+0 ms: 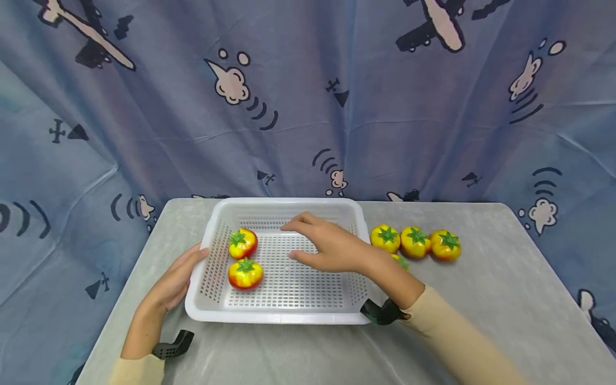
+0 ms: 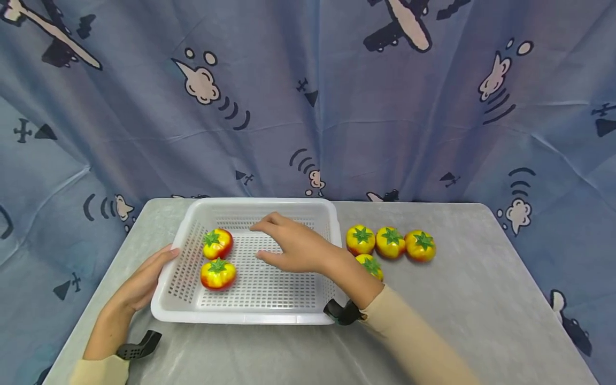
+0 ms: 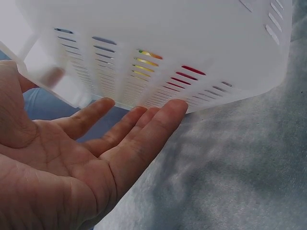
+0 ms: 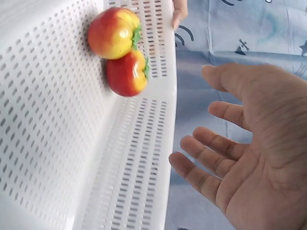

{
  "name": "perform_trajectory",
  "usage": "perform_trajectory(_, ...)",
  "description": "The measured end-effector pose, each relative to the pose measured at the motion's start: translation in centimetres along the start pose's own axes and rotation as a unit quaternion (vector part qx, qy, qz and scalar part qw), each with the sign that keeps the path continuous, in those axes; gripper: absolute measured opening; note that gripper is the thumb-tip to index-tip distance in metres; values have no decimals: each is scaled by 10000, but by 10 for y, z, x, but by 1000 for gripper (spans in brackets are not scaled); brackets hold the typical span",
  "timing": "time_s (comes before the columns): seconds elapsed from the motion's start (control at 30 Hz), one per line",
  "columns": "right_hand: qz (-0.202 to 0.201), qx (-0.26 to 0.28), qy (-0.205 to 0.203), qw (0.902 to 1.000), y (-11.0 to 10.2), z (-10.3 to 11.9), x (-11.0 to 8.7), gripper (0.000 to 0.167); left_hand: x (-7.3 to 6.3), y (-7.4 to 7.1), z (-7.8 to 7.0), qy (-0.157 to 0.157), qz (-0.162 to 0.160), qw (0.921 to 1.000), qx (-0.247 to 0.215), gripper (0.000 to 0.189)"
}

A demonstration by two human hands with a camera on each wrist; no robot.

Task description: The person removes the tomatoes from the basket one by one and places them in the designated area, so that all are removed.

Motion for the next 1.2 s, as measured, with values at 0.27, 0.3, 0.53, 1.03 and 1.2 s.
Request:
perform_trajectory(0.27,245,-39,-62,9997,12,8,22,53,1,0,0,-60,2,10000,59,71)
perform_trajectory(0.3,270,-38,-86,9996,14,8,25,53,1,0,0,-75,-5,10000,58,72)
perform_trajectory(0.53,521,-16,-224,9984,28,14,43,54,1,0,1,-102,-11,9999,36,71)
perform_trajectory(1.03,1153,-343,-442,9918,51,33,79,54,0,-2,0,-34,38,10000,-27,71)
perform_trajectory(1.2,1320,-297,-448,9898,62,30,88,53,1,0,0,1,74,10000,-42,70)
Point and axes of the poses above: each hand's wrist, its own x-axis towards the middle knuckle, its own y-axis out of the palm, z = x × y, the point moved 9 cm from there along x, towards the middle knuckle, and after that the axes turned 11 degrees about z, right-handed, at the moved point
